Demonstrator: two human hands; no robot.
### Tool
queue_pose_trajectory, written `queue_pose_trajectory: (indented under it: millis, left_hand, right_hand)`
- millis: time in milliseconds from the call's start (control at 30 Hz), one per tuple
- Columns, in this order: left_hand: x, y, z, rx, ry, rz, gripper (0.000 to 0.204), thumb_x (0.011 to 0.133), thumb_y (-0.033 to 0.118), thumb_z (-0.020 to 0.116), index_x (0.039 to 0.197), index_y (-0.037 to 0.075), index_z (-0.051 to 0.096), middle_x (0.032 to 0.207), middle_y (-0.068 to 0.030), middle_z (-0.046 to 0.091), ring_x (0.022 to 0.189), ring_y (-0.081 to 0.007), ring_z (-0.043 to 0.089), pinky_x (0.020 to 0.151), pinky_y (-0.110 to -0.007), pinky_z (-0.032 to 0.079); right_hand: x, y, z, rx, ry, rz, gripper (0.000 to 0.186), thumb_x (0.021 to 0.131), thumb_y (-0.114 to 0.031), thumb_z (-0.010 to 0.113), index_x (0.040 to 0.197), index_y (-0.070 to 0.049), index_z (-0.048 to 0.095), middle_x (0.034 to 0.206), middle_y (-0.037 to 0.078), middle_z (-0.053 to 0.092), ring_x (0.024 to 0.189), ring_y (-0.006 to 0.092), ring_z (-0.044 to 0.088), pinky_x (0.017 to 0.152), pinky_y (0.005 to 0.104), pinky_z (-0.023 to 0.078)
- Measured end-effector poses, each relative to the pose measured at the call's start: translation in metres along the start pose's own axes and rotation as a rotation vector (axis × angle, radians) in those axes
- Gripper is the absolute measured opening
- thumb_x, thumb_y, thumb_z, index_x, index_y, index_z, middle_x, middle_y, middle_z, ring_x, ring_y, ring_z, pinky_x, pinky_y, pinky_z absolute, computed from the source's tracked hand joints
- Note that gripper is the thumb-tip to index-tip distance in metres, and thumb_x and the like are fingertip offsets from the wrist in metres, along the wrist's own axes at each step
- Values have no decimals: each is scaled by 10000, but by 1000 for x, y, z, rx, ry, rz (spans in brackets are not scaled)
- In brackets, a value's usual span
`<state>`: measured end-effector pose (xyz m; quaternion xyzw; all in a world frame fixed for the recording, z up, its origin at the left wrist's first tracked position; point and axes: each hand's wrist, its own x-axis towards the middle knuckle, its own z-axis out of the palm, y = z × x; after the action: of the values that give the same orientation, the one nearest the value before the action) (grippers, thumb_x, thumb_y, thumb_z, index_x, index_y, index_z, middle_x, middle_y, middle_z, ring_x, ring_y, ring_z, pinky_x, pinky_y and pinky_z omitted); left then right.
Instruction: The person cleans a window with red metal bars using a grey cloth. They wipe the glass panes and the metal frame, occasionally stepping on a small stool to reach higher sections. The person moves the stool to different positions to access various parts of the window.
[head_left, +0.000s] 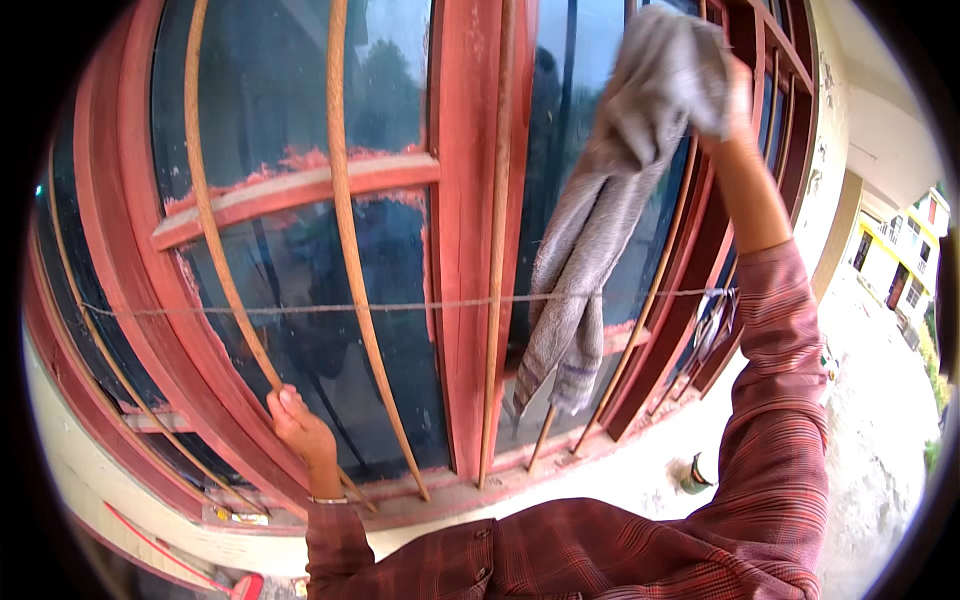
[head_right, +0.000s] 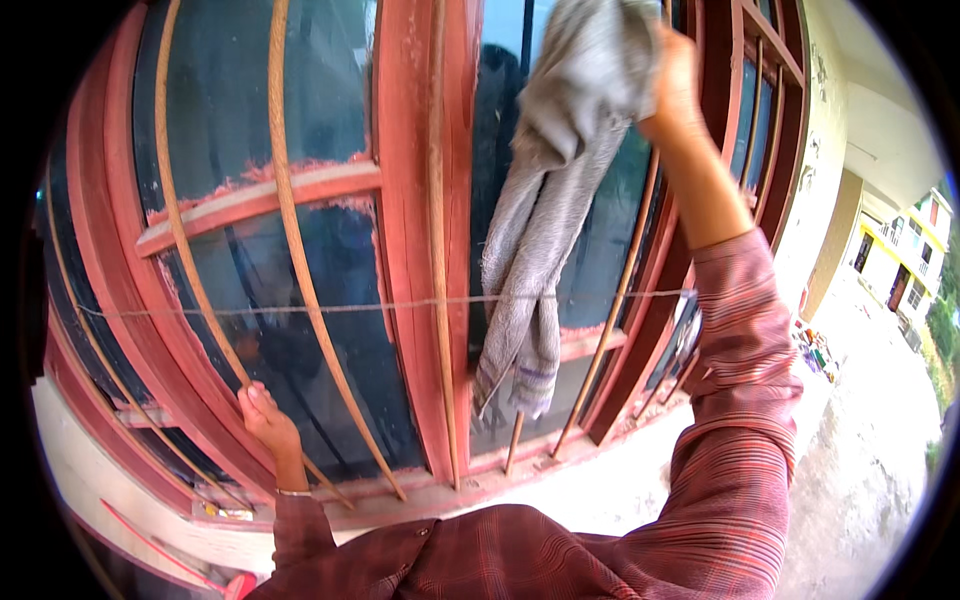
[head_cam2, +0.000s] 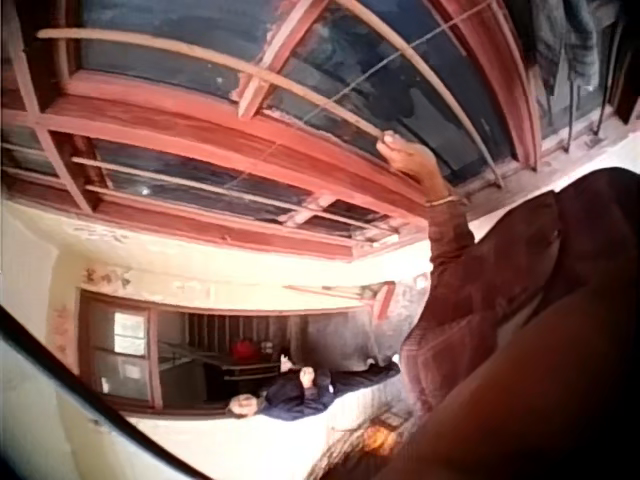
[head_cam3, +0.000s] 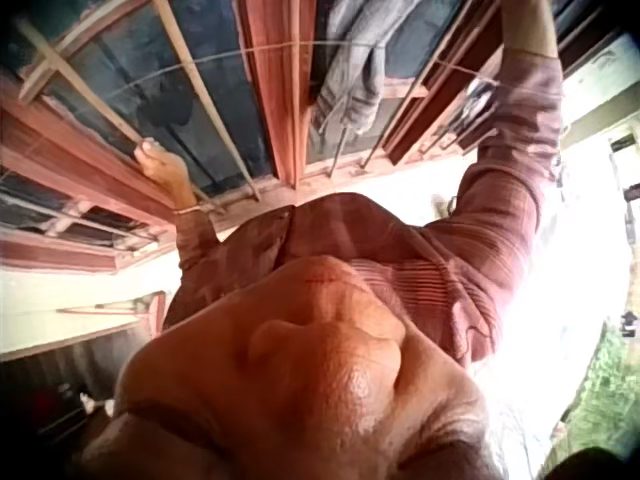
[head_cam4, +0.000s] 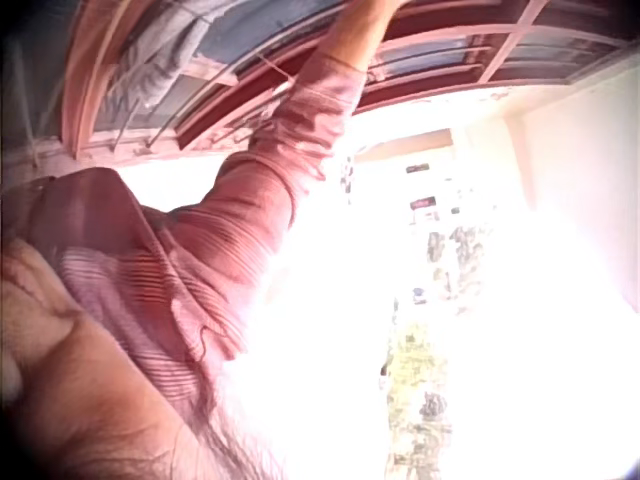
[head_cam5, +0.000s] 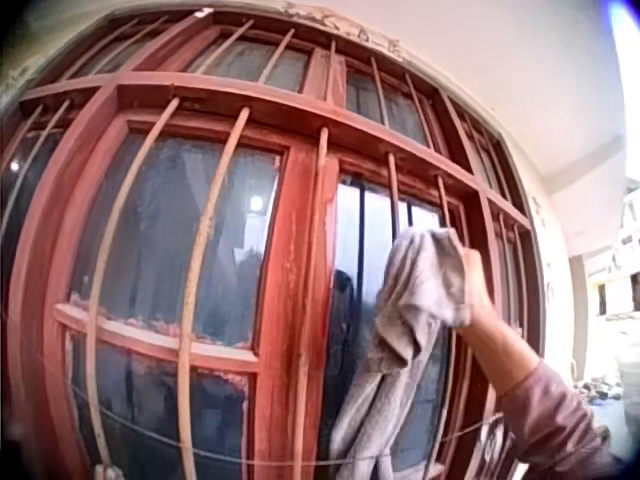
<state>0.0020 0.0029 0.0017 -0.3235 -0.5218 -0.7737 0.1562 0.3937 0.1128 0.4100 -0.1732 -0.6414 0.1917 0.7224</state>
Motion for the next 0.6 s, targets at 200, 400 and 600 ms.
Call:
queue_pose_trajectory:
  millis: [200, 400, 600]
  left_hand:
    - [0, 6, -11, -76, -60, -90, 257, 978, 221, 384, 857, 25, 499, 668, 37, 399, 567, -39, 349, 493, -194, 299]
    - [2, 0, -5, -75, -68, -94, 280, 981, 245, 378, 853, 32, 506, 673, 37, 418, 585, -42, 378, 514, -178, 324]
    - [2, 6, -8, -79, -71, -112, 294, 983, 264, 380, 850, 38, 514, 643, 45, 391, 564, -32, 360, 506, -164, 305]
  right_hand:
    - [-11, -23, -67, -147, 30, -143, 267, 882, -119, 495, 1106, 14, 553, 991, 127, 638, 915, 255, 617, 823, 339, 490]
    - [-22, -41, -116, -576, 56, -325, 278, 885, -122, 493, 1125, 13, 535, 1010, 127, 626, 931, 253, 607, 837, 340, 481]
    - [-9, -61, -159, -947, 82, -441, 291, 888, -125, 491, 1144, 11, 518, 1029, 127, 614, 946, 251, 597, 851, 341, 473]
